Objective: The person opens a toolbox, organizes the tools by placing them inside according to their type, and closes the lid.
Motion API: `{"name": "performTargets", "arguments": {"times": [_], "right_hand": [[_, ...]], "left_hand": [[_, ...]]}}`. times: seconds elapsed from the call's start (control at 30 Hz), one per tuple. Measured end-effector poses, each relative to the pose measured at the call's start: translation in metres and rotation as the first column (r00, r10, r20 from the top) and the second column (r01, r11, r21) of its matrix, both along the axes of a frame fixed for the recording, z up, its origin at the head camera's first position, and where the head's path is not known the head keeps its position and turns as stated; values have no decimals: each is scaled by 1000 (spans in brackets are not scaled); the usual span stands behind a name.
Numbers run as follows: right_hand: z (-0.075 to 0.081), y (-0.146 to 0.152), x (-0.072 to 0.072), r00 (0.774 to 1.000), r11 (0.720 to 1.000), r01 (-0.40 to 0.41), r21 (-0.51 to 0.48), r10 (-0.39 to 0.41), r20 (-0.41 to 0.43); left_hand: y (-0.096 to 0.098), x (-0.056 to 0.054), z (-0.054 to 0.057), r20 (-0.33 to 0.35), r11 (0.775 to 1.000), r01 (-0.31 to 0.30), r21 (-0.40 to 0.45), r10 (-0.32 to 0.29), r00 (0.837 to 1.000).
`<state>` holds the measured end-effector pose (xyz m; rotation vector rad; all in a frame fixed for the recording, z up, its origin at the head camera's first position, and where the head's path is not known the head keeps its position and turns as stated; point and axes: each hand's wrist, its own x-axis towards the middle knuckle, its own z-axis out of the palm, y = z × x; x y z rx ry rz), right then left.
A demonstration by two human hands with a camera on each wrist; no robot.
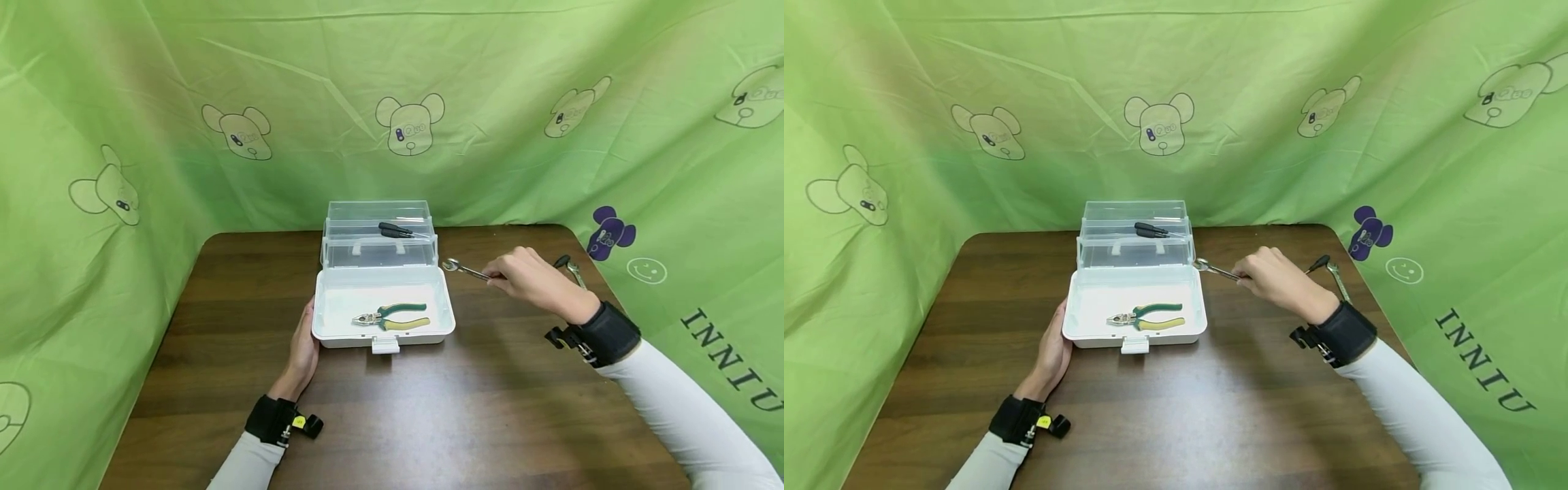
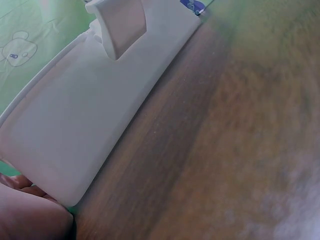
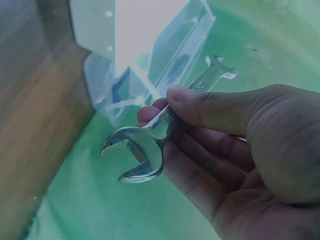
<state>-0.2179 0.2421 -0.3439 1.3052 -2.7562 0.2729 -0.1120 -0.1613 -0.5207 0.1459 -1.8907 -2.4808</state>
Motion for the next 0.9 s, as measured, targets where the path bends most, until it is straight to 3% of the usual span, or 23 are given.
{"name": "performTargets", "arguments": {"times": [0.5,0.9], "right_hand": [[10,-54,-28,996,996,-91,-22,91,-15],[7,-91,-43,989,989,-143,-24,144,28]], "left_hand": [[1,1,0,-15,1000,-12,11,12,1000],[1,1,1,-3,1000,-9,2,9,1000]]}}
